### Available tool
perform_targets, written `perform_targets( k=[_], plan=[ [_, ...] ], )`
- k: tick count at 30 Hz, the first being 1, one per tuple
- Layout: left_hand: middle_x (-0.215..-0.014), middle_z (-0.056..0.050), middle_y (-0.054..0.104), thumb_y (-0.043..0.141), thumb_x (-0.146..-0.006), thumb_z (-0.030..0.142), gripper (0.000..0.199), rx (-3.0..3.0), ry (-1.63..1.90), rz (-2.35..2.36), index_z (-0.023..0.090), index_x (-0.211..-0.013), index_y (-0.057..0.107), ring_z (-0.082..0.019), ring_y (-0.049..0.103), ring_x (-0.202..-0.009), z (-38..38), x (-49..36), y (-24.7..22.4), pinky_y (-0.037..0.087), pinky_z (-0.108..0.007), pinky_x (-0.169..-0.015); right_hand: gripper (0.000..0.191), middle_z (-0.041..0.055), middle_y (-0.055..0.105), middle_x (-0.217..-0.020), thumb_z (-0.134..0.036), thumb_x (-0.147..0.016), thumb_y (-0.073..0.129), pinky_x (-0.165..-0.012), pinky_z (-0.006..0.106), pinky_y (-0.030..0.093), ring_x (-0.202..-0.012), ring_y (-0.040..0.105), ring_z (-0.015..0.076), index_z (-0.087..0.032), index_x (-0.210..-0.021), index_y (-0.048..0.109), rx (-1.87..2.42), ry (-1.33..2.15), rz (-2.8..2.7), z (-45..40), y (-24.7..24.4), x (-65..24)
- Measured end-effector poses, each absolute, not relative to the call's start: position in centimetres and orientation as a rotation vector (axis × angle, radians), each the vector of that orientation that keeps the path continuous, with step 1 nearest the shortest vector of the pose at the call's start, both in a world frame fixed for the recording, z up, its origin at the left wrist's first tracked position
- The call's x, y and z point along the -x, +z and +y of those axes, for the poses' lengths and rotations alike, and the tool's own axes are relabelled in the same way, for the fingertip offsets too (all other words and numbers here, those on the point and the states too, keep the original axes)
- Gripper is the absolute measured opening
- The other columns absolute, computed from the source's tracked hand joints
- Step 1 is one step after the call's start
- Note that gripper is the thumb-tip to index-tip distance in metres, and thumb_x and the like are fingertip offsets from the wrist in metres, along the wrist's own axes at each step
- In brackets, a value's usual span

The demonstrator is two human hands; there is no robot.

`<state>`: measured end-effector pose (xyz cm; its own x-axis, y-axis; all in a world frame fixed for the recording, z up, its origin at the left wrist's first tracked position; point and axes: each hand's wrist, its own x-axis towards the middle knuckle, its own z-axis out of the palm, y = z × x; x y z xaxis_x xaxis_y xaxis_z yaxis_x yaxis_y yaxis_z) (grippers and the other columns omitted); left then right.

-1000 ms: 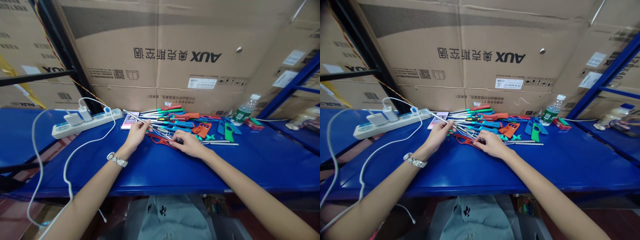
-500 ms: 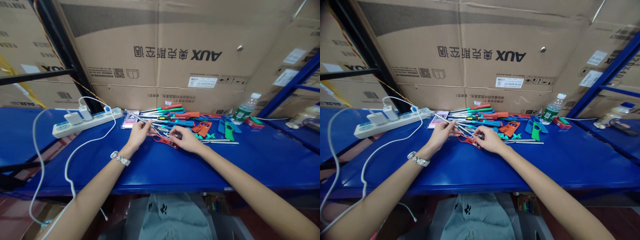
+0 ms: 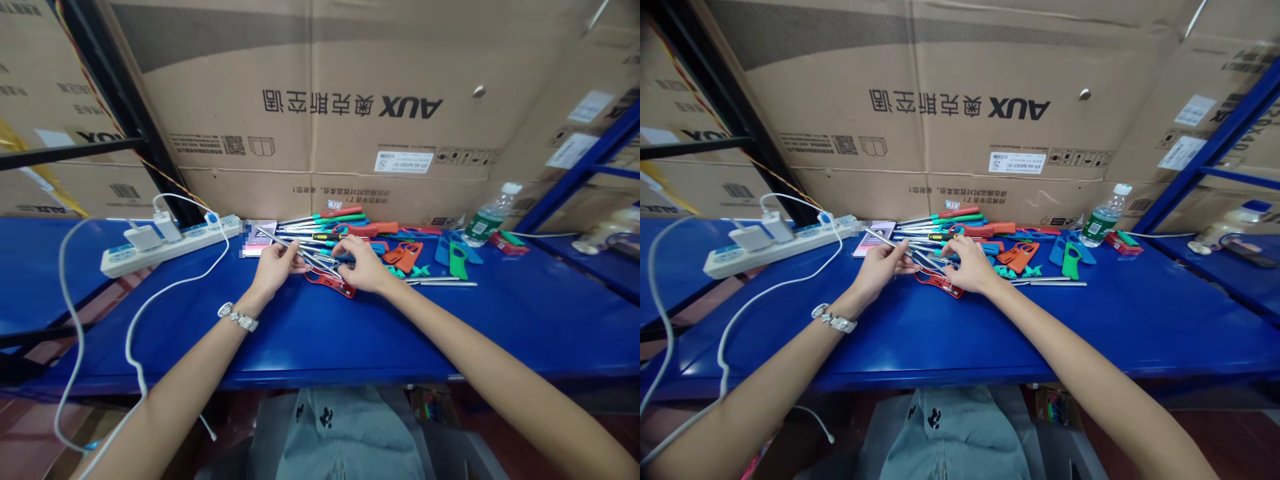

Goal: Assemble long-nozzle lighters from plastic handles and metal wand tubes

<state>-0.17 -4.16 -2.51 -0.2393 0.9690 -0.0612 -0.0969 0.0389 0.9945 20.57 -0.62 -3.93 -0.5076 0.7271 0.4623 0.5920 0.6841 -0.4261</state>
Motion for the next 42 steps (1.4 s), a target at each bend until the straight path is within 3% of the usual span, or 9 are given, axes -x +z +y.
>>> perform_targets(
  k=[3, 7, 12, 22, 29, 37, 42],
  plan=[
    [-0.055, 0.002, 0.063, 0.058, -0.106, 0.016, 0.029, -0.973, 1.393, 1.34, 0.012, -0.078, 0.057, -0.014, 0.072, -0.049, -4.2, 0.1, -2.4, 0.064, -0.023, -0.057, 0.008, 0.0075, 0.066, -0.102, -0.022, -0.084, 0.071, -0.094, 0.042, 0.043, -0.101, 0.061, 0.0266, -0.02, -0.091, 0.069, 1.001, 0.167, -2.349, -2.3, -3.9, -20.3],
    [-0.056, 0.003, 0.063, 0.057, -0.107, 0.017, 0.027, -0.961, 1.405, 1.315, 0.012, -0.08, 0.057, -0.014, 0.071, -0.048, -4.2, 0.2, -2.4, 0.063, -0.022, -0.055, 0.012, 0.0087, 0.067, -0.103, -0.031, -0.091, 0.076, -0.09, 0.041, 0.04, -0.103, 0.06, 0.0271, -0.02, -0.096, 0.075, 1.119, 0.105, -2.44, -3.0, -3.9, -19.6],
    [-0.057, 0.001, 0.064, 0.056, -0.107, 0.018, 0.028, -0.942, 1.383, 1.303, 0.012, -0.08, 0.058, -0.013, 0.071, -0.05, -4.4, 0.1, -2.2, 0.063, -0.021, -0.056, 0.015, 0.0064, 0.071, -0.098, -0.028, -0.1, 0.069, -0.087, 0.04, 0.037, -0.102, 0.06, 0.0252, -0.021, -0.089, 0.077, 1.113, 0.19, -2.441, -2.7, -3.7, -19.3],
    [-0.059, -0.001, 0.066, 0.055, -0.108, 0.021, 0.034, -0.994, 1.322, 1.293, 0.01, -0.077, 0.061, -0.012, 0.069, -0.049, -4.6, 0.0, -2.0, 0.058, -0.02, -0.049, 0.018, 0.0018, 0.078, -0.083, -0.022, -0.095, 0.073, -0.086, 0.039, 0.036, -0.093, 0.063, 0.0232, -0.022, -0.078, 0.076, 1.146, 0.31, -2.304, -3.0, -3.6, -18.9],
    [-0.059, -0.002, 0.067, 0.058, -0.107, 0.02, 0.035, -1.029, 1.341, 1.293, 0.01, -0.074, 0.062, -0.012, 0.067, -0.049, -4.7, -0.2, -2.0, 0.056, -0.02, -0.049, 0.016, 0.001, 0.075, -0.069, -0.02, -0.093, 0.073, -0.081, 0.036, 0.042, -0.068, 0.065, 0.0163, -0.02, -0.078, 0.079, 1.228, 0.395, -2.215, -3.5, -3.2, -18.7],
    [-0.06, -0.003, 0.068, 0.067, -0.103, 0.028, 0.038, -1.057, 1.395, 1.3, 0.011, -0.069, 0.063, -0.011, 0.065, -0.048, -4.4, 0.2, -2.5, 0.054, -0.02, -0.051, 0.018, 0.0016, 0.077, -0.071, -0.023, -0.093, 0.073, -0.088, 0.04, 0.044, -0.069, 0.068, 0.0178, -0.02, -0.076, 0.078, 1.281, 0.395, -2.17, -3.6, -3.0, -18.7],
    [-0.057, -0.002, 0.065, 0.068, -0.102, 0.031, 0.039, -1.094, 1.418, 1.302, 0.012, -0.068, 0.061, -0.011, 0.064, -0.048, -4.3, 0.3, -2.6, 0.054, -0.02, -0.051, 0.02, 0.0009, 0.073, -0.065, -0.026, -0.094, 0.071, -0.079, 0.038, 0.046, -0.063, 0.064, 0.017, -0.02, -0.075, 0.075, 1.228, 0.467, -2.133, -3.4, -3.3, -18.9]
  ],
)
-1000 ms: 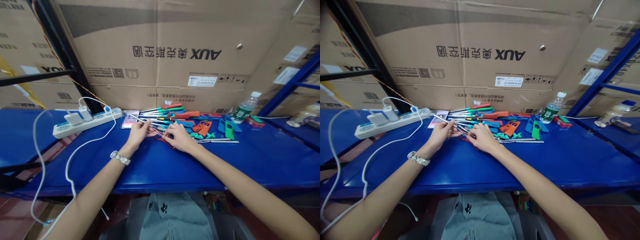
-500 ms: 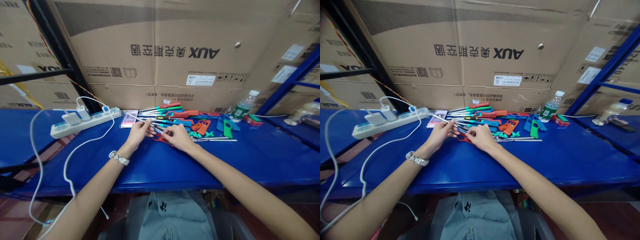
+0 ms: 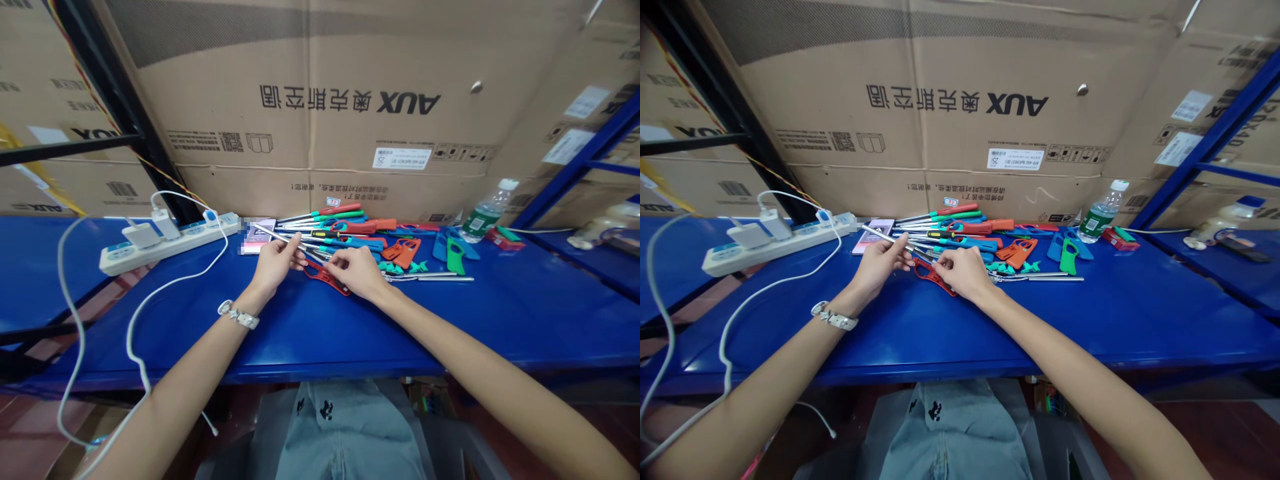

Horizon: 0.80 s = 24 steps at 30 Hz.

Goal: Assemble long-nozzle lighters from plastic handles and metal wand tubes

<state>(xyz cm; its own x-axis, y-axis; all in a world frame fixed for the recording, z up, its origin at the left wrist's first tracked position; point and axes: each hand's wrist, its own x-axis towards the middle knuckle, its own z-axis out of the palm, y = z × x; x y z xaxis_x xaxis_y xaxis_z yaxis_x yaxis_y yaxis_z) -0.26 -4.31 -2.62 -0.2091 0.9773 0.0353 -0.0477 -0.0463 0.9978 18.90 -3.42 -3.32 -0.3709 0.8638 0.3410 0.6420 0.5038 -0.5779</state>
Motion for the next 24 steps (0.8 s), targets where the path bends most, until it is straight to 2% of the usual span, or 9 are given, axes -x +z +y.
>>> perform_targets(
  k=[11, 24],
  plan=[
    [-0.058, -0.001, 0.065, 0.069, -0.101, 0.034, 0.04, -1.098, 1.449, 1.31, 0.013, -0.068, 0.061, -0.01, 0.063, -0.047, -4.31, 0.2, -2.61, 0.053, -0.02, -0.05, 0.018, 0.0008, 0.072, -0.067, -0.024, -0.092, 0.073, -0.072, 0.032, 0.045, -0.063, 0.064, 0.0158, -0.019, -0.075, 0.074, 1.123, 0.505, -2.067, -2.83, -3.79, -19.3],
    [-0.052, -0.001, 0.062, 0.068, -0.101, 0.03, 0.044, -1.153, 1.463, 1.379, 0.015, -0.062, 0.057, -0.009, 0.058, -0.041, -4.63, 0.3, -2.21, 0.049, -0.018, -0.045, 0.02, -0.0012, 0.064, -0.061, -0.031, -0.09, 0.068, -0.06, 0.028, 0.04, -0.056, 0.053, 0.0126, -0.018, -0.075, 0.072, 1.017, 0.729, -2.078, -2.78, -3.71, -19.65]
  ],
)
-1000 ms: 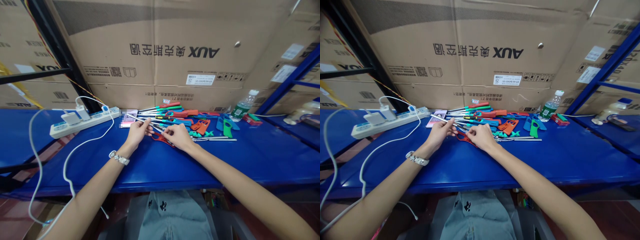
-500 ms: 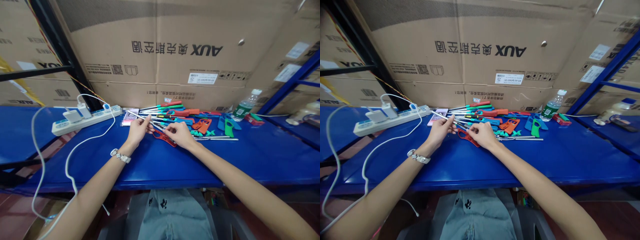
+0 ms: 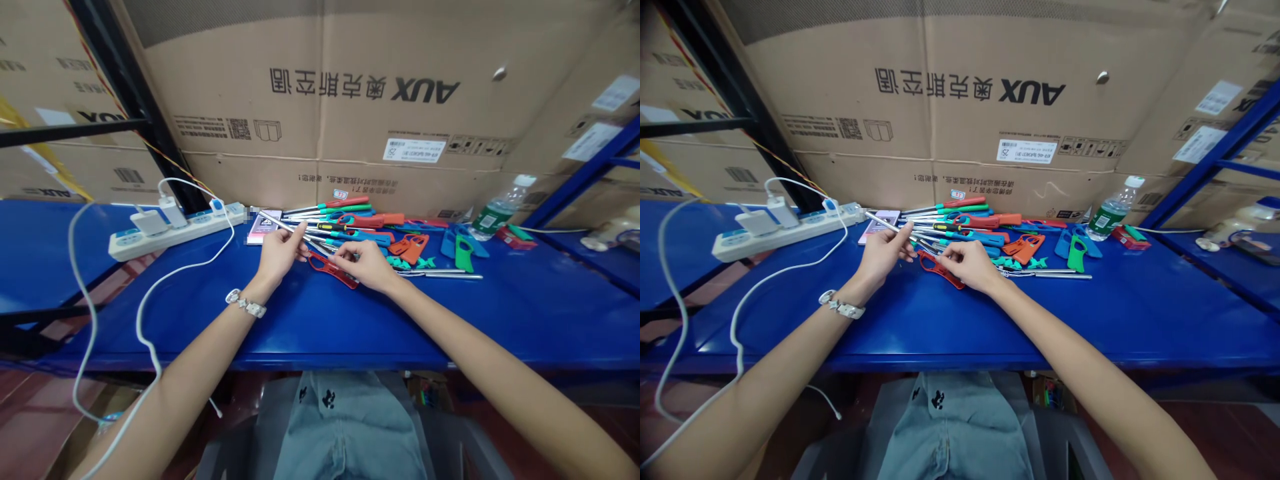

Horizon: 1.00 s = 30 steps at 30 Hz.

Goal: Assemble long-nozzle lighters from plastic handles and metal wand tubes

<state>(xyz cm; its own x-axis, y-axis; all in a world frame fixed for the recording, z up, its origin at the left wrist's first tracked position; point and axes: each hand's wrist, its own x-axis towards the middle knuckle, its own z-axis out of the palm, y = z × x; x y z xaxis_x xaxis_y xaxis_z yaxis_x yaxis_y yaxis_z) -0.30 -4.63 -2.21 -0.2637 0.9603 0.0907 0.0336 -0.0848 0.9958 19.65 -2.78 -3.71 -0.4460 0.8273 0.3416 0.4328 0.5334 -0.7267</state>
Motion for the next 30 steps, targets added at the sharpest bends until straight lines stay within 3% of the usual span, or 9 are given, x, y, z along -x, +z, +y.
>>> perform_targets(
  k=[8, 16, 24, 30],
  plan=[
    [-0.051, -0.001, 0.063, 0.075, -0.097, 0.039, 0.045, -1.169, 1.458, 1.387, 0.018, -0.062, 0.055, -0.011, 0.058, -0.041, -4.5, 0.5, -2.4, 0.049, -0.021, -0.045, 0.023, -0.003, 0.057, -0.058, -0.037, -0.09, 0.069, -0.06, 0.029, 0.038, -0.056, 0.048, 0.0122, -0.019, -0.076, 0.072, 1.031, 0.82, -2.032, -2.6, -3.6, -19.8],
    [-0.048, -0.002, 0.062, 0.071, -0.1, 0.035, 0.048, -1.203, 1.432, 1.388, 0.017, -0.057, 0.057, -0.009, 0.057, -0.038, -4.6, 0.4, -2.4, 0.046, -0.018, -0.043, 0.018, -0.0055, 0.054, -0.054, -0.034, -0.091, 0.066, -0.051, 0.026, 0.036, -0.045, 0.045, 0.0104, -0.019, -0.082, 0.069, 1.038, 0.952, -1.954, -2.6, -3.7, -19.7],
    [-0.048, -0.005, 0.065, 0.072, -0.098, 0.04, 0.052, -1.312, 1.329, 1.403, 0.017, -0.053, 0.058, -0.011, 0.058, -0.039, -4.8, -0.1, -2.5, 0.047, -0.02, -0.045, 0.019, -0.0052, 0.056, -0.051, -0.035, -0.092, 0.066, -0.049, 0.026, 0.038, -0.041, 0.047, 0.0109, -0.02, -0.082, 0.071, 1.026, 1.007, -1.921, -3.0, -3.8, -19.1],
    [-0.048, -0.002, 0.064, 0.072, -0.098, 0.031, 0.047, -1.309, 1.26, 1.302, 0.017, -0.055, 0.06, -0.01, 0.057, -0.039, -5.1, -1.0, -2.9, 0.047, -0.018, -0.044, 0.017, -0.0052, 0.056, -0.05, -0.028, -0.091, 0.064, -0.052, 0.026, 0.039, -0.043, 0.048, 0.0107, -0.019, -0.077, 0.07, 1.04, 0.962, -1.957, -3.2, -3.7, -18.8]
  ],
)
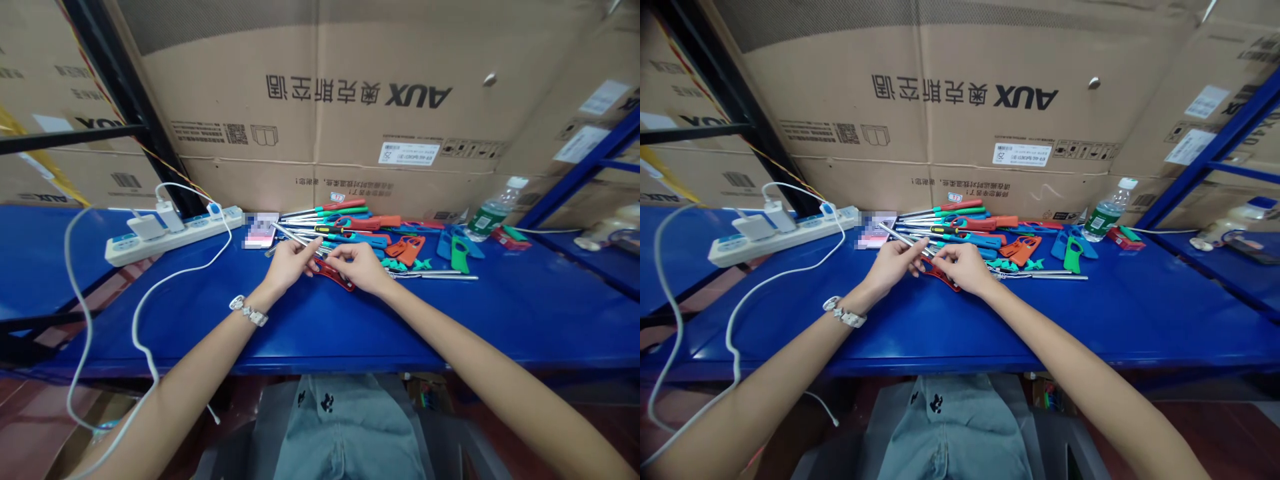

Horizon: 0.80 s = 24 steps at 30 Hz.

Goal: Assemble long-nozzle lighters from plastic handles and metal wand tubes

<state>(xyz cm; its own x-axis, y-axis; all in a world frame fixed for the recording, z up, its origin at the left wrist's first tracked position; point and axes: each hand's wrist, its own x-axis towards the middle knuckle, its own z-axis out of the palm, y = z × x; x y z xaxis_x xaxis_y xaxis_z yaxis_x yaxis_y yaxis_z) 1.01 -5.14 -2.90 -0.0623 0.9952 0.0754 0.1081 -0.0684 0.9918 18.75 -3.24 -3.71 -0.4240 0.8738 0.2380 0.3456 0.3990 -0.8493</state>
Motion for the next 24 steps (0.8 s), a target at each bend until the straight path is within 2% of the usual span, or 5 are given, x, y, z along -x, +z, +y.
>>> perform_targets(
  k=[5, 10, 14, 18, 24],
  plan=[
    [-0.052, -0.002, 0.065, 0.071, -0.098, 0.028, 0.041, -1.31, 1.256, 1.188, 0.015, -0.06, 0.064, -0.009, 0.056, -0.04, -5.1, -1.2, -3.2, 0.048, -0.018, -0.044, 0.015, -0.0043, 0.059, -0.055, -0.024, -0.088, 0.063, -0.058, 0.027, 0.04, -0.052, 0.051, 0.0117, -0.019, -0.077, 0.069, 1.034, 0.836, -1.996, -3.4, -3.8, -18.7],
    [-0.063, -0.001, 0.069, 0.078, -0.092, 0.041, 0.032, -1.345, 1.298, 0.989, 0.015, -0.075, 0.07, -0.011, 0.063, -0.051, -4.8, -0.7, -3.7, 0.054, -0.021, -0.053, 0.008, -0.0021, 0.065, -0.063, -0.021, -0.086, 0.065, -0.061, 0.028, 0.043, -0.056, 0.055, 0.0124, -0.019, -0.081, 0.071, 1.018, 0.718, -2.028, -4.1, -3.4, -18.8],
    [-0.067, 0.0, 0.068, 0.081, -0.087, 0.05, 0.037, -1.394, 1.279, 0.906, 0.015, -0.083, 0.072, -0.011, 0.064, -0.057, -4.3, 0.0, -4.4, 0.056, -0.023, -0.061, 0.006, 0.0005, 0.072, -0.071, -0.023, -0.088, 0.07, -0.073, 0.033, 0.048, -0.064, 0.062, 0.0149, -0.02, -0.085, 0.074, 0.923, 0.517, -2.083, -4.1, -3.3, -19.1],
    [-0.069, -0.001, 0.068, 0.083, -0.084, 0.056, 0.042, -1.428, 1.289, 0.892, 0.015, -0.082, 0.073, -0.01, 0.062, -0.061, -3.9, 0.3, -4.8, 0.053, -0.023, -0.064, 0.01, -0.0012, 0.072, -0.072, -0.02, -0.092, 0.072, -0.086, 0.038, 0.046, -0.067, 0.062, 0.0158, -0.023, -0.083, 0.076, 0.836, 0.291, -2.122, -3.7, -3.7, -19.3],
    [-0.069, -0.001, 0.066, 0.08, -0.084, 0.062, 0.047, -1.318, 1.38, 0.885, 0.016, -0.088, 0.072, -0.013, 0.063, -0.064, -4.0, -0.1, -4.4, 0.054, -0.026, -0.064, 0.014, -0.0008, 0.072, -0.073, -0.023, -0.097, 0.068, -0.085, 0.037, 0.041, -0.069, 0.06, 0.0166, -0.022, -0.085, 0.075, 0.783, 0.173, -2.151, -3.5, -3.7, -19.4]
  ],
)
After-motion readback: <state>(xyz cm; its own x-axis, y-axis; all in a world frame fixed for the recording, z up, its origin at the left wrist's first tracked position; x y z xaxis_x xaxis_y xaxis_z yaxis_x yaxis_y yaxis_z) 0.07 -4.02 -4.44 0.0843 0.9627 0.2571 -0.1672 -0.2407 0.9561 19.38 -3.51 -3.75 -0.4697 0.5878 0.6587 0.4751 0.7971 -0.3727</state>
